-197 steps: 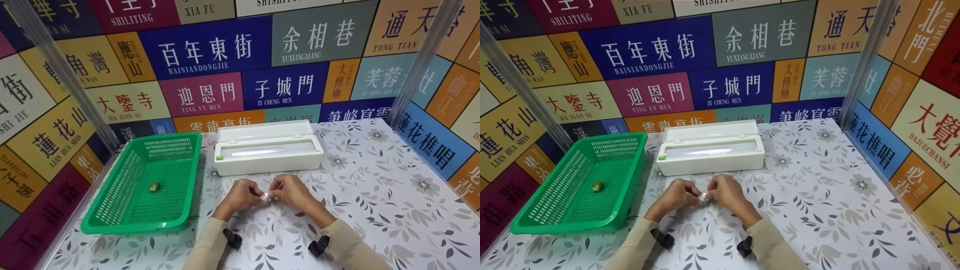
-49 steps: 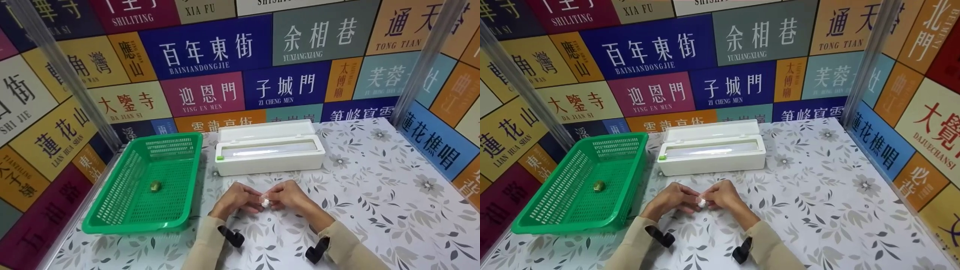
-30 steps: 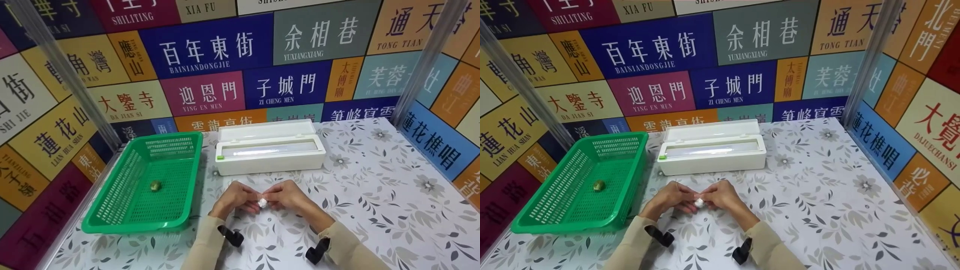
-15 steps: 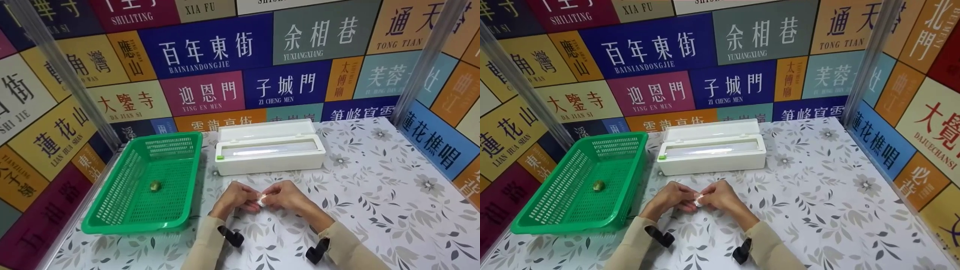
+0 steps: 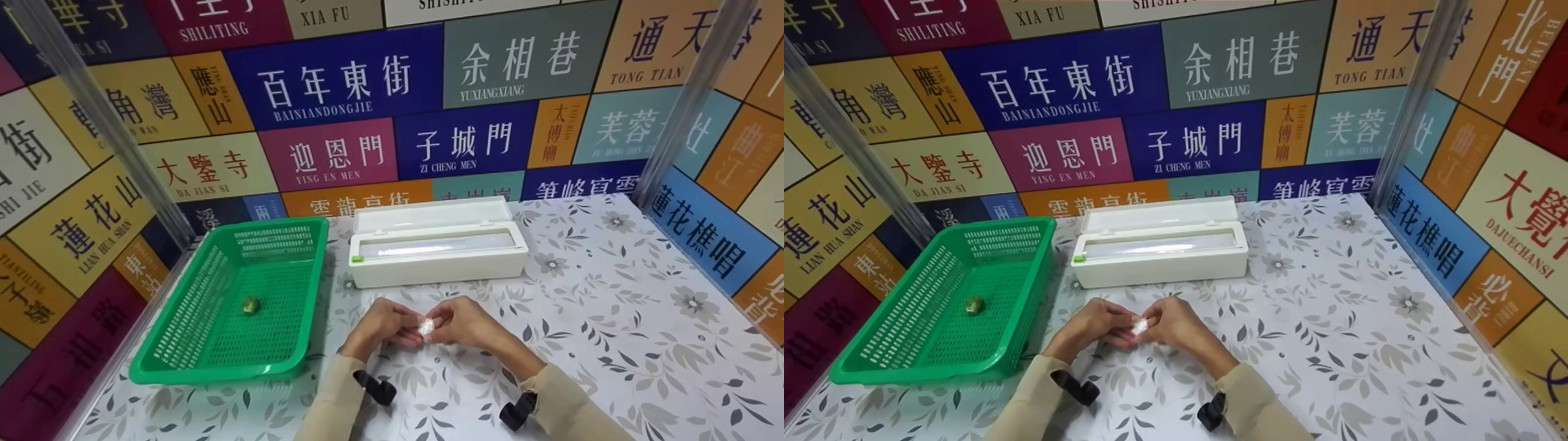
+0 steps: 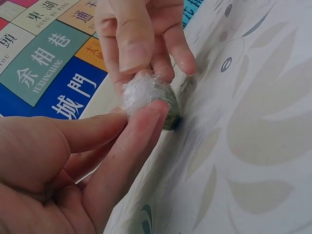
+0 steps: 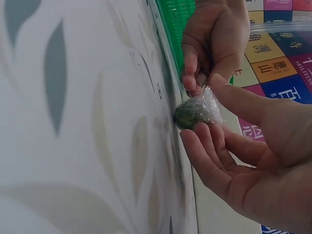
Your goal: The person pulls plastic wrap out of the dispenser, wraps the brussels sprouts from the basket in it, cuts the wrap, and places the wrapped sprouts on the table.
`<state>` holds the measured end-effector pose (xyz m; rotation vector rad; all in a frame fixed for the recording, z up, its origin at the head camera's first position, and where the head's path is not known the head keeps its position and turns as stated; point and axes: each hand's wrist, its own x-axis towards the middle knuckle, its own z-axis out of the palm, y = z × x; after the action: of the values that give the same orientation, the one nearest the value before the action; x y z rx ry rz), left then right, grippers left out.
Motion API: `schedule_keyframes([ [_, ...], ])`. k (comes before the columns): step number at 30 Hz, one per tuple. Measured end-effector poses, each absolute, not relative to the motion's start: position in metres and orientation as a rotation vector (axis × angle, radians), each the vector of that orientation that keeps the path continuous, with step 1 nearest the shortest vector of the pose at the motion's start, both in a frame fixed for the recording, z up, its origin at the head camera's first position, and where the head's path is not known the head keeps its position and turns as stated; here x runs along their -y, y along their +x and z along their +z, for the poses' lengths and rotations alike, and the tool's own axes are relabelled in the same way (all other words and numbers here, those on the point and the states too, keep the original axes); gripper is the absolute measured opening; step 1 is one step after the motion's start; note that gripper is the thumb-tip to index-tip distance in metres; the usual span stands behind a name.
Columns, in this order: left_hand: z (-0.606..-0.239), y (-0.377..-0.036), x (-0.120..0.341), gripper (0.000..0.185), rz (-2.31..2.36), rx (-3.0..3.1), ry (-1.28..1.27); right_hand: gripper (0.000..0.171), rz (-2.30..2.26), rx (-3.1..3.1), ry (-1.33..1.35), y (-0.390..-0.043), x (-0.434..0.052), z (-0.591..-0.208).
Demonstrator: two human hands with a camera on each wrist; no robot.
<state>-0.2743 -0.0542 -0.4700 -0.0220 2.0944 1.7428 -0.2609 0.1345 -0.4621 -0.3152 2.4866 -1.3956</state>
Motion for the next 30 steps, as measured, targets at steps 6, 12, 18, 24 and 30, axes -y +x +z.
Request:
schedule_keyframes([
  [6, -0.4681, -0.2738, 0.0547, 0.017, 1.736, -2.086, -0.030, 0.022, -1.337, -2.628, -0.408, -0.2595, -0.1311, -0.4624],
  [12, -0.4678, -0.2741, 0.0552, 0.017, 1.731, -2.083, -0.032, 0.019, -1.366, -2.635, -0.410, -0.2600, -0.1323, -0.4649],
  [18, -0.4703, -0.2742, 0.0550, 0.025, 1.747, -2.057, -0.074, 0.025, -1.429, -2.605, -0.285, -0.2610, -0.1331, -0.4668],
  [24, -0.4712, -0.2744, 0.0556, 0.038, 1.705, -2.031, -0.097, 0.028, -1.512, -2.598, -0.266, -0.2629, -0.1333, -0.4670],
  [30, -0.4711, -0.2777, 0.0563, 0.037, 1.745, -1.979, -0.081, 0.027, -1.551, -2.609, -0.371, -0.2631, -0.1341, -0.4668],
])
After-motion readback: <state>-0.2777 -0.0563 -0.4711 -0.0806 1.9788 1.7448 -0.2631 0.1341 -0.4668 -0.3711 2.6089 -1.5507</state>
